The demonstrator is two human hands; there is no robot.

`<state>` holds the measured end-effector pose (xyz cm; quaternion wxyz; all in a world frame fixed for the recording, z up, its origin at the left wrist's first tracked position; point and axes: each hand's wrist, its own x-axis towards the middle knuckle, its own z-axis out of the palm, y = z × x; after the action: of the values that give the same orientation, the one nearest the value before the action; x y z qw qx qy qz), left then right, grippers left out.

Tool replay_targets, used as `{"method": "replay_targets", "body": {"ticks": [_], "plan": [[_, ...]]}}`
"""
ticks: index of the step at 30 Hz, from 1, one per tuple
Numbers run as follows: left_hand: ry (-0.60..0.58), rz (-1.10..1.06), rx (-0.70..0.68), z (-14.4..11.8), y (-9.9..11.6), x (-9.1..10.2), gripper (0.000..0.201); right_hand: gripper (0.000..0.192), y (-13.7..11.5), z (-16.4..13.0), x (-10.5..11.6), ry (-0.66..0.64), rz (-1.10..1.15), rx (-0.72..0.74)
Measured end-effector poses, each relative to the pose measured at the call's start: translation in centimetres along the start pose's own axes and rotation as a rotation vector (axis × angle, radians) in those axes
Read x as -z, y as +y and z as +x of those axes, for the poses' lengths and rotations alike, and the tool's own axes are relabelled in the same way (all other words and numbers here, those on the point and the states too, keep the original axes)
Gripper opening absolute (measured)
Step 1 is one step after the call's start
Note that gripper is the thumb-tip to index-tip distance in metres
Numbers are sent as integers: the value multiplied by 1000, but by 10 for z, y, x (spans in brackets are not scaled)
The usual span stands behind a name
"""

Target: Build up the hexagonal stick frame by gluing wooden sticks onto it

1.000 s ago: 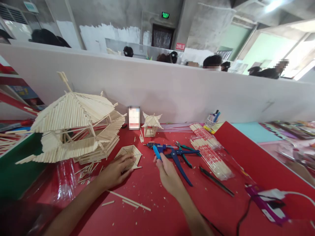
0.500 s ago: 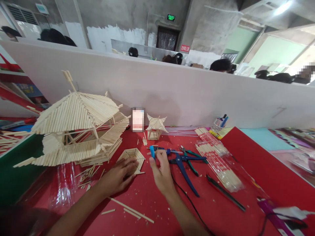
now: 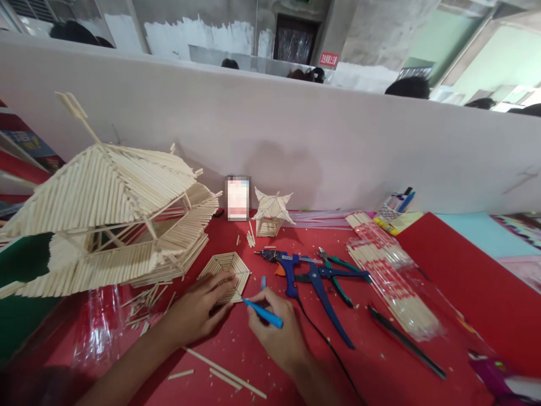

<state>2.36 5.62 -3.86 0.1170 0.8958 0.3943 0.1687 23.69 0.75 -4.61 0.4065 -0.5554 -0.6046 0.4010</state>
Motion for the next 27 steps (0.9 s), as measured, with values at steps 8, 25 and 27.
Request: {"method": "replay_targets", "body": {"ticks": [8,25,27], "plan": [[12,-28,1,2,0,2,35,13,0,1,-1,-5,6,-19],[-11,-20,8,2,0,2,36,9,0,0,0,-23,-13,-17],[-15,-17,8,2,0,2,35,9,0,0,0,-25,-9,-19]]}}
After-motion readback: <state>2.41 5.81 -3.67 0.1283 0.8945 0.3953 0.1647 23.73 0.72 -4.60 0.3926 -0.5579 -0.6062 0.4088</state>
